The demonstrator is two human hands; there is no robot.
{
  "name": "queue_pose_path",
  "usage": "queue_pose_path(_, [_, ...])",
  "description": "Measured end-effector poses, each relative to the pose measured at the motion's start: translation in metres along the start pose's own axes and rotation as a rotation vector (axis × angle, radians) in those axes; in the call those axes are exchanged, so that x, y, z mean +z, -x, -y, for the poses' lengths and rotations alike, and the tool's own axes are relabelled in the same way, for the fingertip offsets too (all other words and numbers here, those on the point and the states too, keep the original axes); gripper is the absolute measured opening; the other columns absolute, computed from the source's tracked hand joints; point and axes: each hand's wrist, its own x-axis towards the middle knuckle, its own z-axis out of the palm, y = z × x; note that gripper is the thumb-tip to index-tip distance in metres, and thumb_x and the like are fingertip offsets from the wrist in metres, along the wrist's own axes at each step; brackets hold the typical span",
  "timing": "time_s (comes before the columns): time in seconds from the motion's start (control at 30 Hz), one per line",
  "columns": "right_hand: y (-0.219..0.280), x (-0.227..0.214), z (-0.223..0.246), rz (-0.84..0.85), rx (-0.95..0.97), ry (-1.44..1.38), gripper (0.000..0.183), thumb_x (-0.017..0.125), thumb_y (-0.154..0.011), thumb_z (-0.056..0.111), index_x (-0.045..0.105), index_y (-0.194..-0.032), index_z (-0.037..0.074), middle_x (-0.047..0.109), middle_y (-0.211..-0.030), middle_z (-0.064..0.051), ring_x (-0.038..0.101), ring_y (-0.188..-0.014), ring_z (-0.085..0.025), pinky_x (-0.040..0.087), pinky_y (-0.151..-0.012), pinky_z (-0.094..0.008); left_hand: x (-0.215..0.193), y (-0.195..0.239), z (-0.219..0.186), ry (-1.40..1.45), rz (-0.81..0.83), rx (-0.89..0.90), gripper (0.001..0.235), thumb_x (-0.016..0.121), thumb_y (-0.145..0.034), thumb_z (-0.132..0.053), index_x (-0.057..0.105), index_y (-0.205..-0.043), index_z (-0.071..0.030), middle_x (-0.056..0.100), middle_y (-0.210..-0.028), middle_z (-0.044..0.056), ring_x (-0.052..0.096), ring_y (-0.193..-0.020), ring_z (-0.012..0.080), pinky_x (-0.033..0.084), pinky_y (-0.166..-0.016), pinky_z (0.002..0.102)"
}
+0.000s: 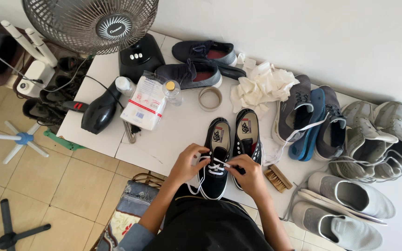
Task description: The person laces a pair of black canvas sneakers with white shoelaces. They thread the laces through the eyelets of both shoes, pull them tight, and tie them into knots.
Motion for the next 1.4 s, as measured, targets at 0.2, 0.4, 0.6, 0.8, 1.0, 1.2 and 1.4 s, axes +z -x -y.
queue_pose_path(0.2, [-0.006,0.010,0.009,0.083,0.022,-0.024,0.013,0.094,-0.086,0.017,0.083,-0.086,0.010,0.078,-0.075,-0.006,0.068,-0.077,-0.024,0.057,-0.080,-0.039,-0.007,-0.003,-0.008,-0.304,0.099,0.127,0.013,0.071,-0.110,-0.011,0.082,-0.116,-0.007,0.075,-0.095,0.010,0.076,-0.090,0.0269,0.063,-0.079,0.035])
queue_pose_path(0.4, [-0.004,0.053,-0.016,-0.119,0.254,0.229,0.025,0.088,-0.094,0.036,0.080,-0.078,0.020,0.068,-0.062,0.004,0.067,-0.065,-0.017,0.057,-0.073,-0.034,0.004,-0.007,0.035,0.274,0.289,-0.371,0.035,0.053,-0.110,-0.027,0.066,-0.080,-0.013,0.054,-0.063,0.003,0.058,-0.065,0.0194,0.047,-0.060,0.035])
queue_pose_path(0.6, [-0.006,0.063,0.003,-0.163,0.324,0.450,0.031,0.083,-0.096,0.044,0.075,-0.075,0.022,0.066,-0.056,0.006,0.071,-0.064,-0.022,0.053,-0.077,-0.036,-0.014,-0.020,-0.001,0.126,0.306,-0.302,0.031,0.055,-0.105,-0.022,0.063,-0.077,-0.011,0.052,-0.065,0.007,0.051,-0.066,0.0201,0.040,-0.060,0.035])
queue_pose_path(0.8, [-0.013,0.023,0.011,-0.040,0.381,0.114,0.020,0.063,-0.113,0.022,0.082,-0.111,0.020,0.080,-0.076,-0.005,0.073,-0.065,-0.022,0.058,-0.071,-0.036,-0.024,-0.014,-0.042,-0.215,0.358,-0.101,0.028,0.065,-0.114,-0.037,0.064,-0.109,-0.009,0.074,-0.094,0.019,0.075,-0.089,0.0434,0.057,-0.079,0.050])
queue_pose_path(1.0, [-0.018,0.006,-0.003,0.084,0.258,0.126,0.022,0.068,-0.107,0.013,0.083,-0.121,0.019,0.084,-0.088,-0.012,0.074,-0.069,-0.029,0.062,-0.068,-0.039,-0.043,-0.009,-0.022,0.615,0.356,-0.319,0.026,0.056,-0.116,-0.027,0.061,-0.094,-0.014,0.083,-0.118,0.013,0.075,-0.111,0.0190,0.059,-0.097,0.034])
queue_pose_path(1.2, [-0.019,0.018,0.025,0.020,0.211,0.116,0.021,0.076,-0.101,0.011,0.084,-0.119,0.017,0.078,-0.085,-0.007,0.068,-0.063,-0.020,0.059,-0.062,-0.033,-0.031,-0.003,-0.010,0.239,0.237,-0.299,0.034,0.066,-0.114,-0.040,0.060,-0.105,-0.007,0.080,-0.102,0.022,0.078,-0.094,0.0272,0.064,-0.082,0.041])
queue_pose_path(1.4, [-0.011,0.042,0.013,0.019,0.112,0.178,0.018,0.076,-0.099,0.010,0.082,-0.116,0.014,0.072,-0.091,-0.008,0.073,-0.072,-0.027,0.061,-0.065,-0.039,-0.023,-0.007,-0.058,-0.250,0.208,-0.070,0.018,0.069,-0.112,-0.025,0.068,-0.112,-0.008,0.076,-0.096,0.016,0.080,-0.088,0.0335,0.063,-0.074,0.040])
